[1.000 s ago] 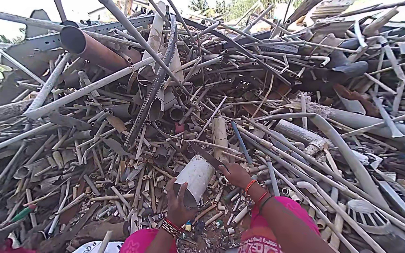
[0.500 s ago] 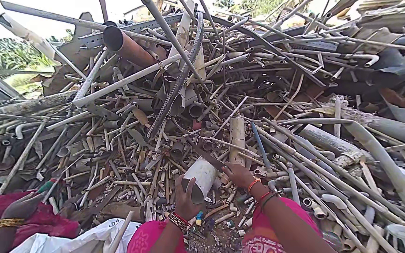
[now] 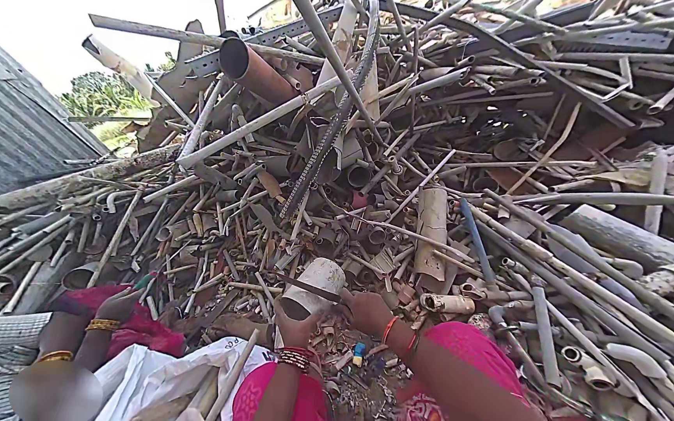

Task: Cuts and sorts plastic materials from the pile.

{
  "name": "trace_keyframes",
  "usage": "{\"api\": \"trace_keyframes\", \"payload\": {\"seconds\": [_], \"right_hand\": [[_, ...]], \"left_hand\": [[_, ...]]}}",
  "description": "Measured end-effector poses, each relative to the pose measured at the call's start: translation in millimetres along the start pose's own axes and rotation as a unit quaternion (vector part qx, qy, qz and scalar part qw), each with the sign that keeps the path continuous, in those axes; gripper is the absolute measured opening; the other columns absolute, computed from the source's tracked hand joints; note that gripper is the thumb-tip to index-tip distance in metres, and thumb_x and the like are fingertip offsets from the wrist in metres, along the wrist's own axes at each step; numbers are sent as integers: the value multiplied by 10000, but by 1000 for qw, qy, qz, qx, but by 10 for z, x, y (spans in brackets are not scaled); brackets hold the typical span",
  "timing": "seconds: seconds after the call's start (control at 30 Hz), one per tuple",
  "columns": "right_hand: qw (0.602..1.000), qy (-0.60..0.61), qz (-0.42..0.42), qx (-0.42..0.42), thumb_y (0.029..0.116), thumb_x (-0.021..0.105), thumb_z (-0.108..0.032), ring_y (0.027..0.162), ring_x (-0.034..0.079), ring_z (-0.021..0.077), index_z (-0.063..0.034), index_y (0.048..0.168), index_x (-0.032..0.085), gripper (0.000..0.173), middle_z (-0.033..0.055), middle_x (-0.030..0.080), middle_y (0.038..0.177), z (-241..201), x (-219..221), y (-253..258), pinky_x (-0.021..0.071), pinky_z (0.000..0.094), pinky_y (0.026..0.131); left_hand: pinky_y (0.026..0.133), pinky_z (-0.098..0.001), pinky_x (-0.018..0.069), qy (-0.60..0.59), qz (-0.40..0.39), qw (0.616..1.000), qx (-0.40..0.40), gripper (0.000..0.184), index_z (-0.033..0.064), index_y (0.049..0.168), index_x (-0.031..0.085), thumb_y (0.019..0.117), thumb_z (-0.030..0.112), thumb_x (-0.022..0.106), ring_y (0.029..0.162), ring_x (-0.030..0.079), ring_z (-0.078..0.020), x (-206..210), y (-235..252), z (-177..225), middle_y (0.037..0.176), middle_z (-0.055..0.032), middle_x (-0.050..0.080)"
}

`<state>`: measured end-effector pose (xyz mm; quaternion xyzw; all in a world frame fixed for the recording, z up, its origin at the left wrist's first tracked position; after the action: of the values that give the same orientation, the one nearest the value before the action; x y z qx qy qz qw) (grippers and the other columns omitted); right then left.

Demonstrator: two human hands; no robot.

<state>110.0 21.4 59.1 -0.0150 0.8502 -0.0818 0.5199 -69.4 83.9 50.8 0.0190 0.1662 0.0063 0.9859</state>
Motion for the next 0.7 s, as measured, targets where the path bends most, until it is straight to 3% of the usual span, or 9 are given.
{"api": "trace_keyframes", "payload": {"seconds": [0.07,0.13,0.2,0.27,0.33,0.43,0.47,0.57,0.7], "right_hand": [[998,-2,-18,57,1125,372,-350,1109,669,461,-38,1443,474,457,282,664,1181,99,41,114,517,604,901],[993,-13,-44,105,1127,369,-308,1158,651,465,-42,1481,435,447,288,649,1240,212,40,151,513,602,929],[997,-27,-50,57,1126,371,-303,1114,664,476,-32,1454,460,434,295,654,1203,89,94,82,520,609,900],[999,-28,-47,-2,1130,362,-338,1058,673,487,-32,1430,482,445,299,658,1160,-19,153,21,520,619,866],[998,-14,-33,42,1129,369,-299,1079,671,490,-23,1448,466,433,307,658,1178,120,131,56,519,617,878],[991,-21,-35,123,1107,389,-156,1131,661,479,-26,1476,428,393,299,653,1215,367,65,62,521,606,906],[994,-29,-42,92,1102,390,-133,1102,665,492,-13,1458,439,379,310,655,1182,321,78,4,523,612,889],[998,-34,-47,8,1128,370,-262,1028,675,504,-15,1425,478,401,315,659,1120,289,120,-109,518,627,843],[983,-5,-47,178,1114,377,-191,1159,653,467,-33,1493,405,412,288,656,1221,744,45,-123,513,602,934]], "left_hand": [[1070,-609,410,-113,29,988,-100,1155,34,1610,129,714,-75,850,1420,357,-444,-56,45,-168,1589,-323,255],[1053,-687,379,-157,40,973,-163,1144,86,1635,89,764,-49,818,1442,322,-463,-51,90,-325,1616,-301,230],[1041,-692,386,-176,32,962,-205,1047,91,1632,119,829,17,787,1430,344,-470,-4,138,-433,1608,-300,260],[997,-659,423,-217,11,942,-254,829,76,1602,212,924,104,687,1358,421,-454,99,77,-386,1568,-295,329],[972,-623,439,-234,-11,923,-304,635,39,1532,341,986,209,617,1299,465,-438,190,-38,-317,1525,-290,380],[1009,-657,426,-212,-34,916,-340,674,44,1542,333,989,272,644,1362,426,-462,326,-97,-343,1554,-290,354],[1012,-657,427,-200,-41,917,-342,681,53,1545,329,988,285,644,1365,429,-460,356,-91,-364,1554,-284,361],[999,-633,432,-175,-74,920,-344,616,57,1524,371,1024,355,575,1327,466,-436,465,-120,-332,1521,-273,411],[994,-636,431,-188,-99,908,-360,591,116,1513,400,1034,440,524,1328,469,-418,582,-212,-315,1512,-238,431]]}}
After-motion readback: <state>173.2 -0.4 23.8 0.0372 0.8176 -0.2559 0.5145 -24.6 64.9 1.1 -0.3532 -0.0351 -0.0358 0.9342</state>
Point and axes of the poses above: each hand's wrist, its own y-axis towards the middle knuckle, its own x-axis out of the palm, z = x × y, the point moved 7 cm from there along y, towards the middle knuckle
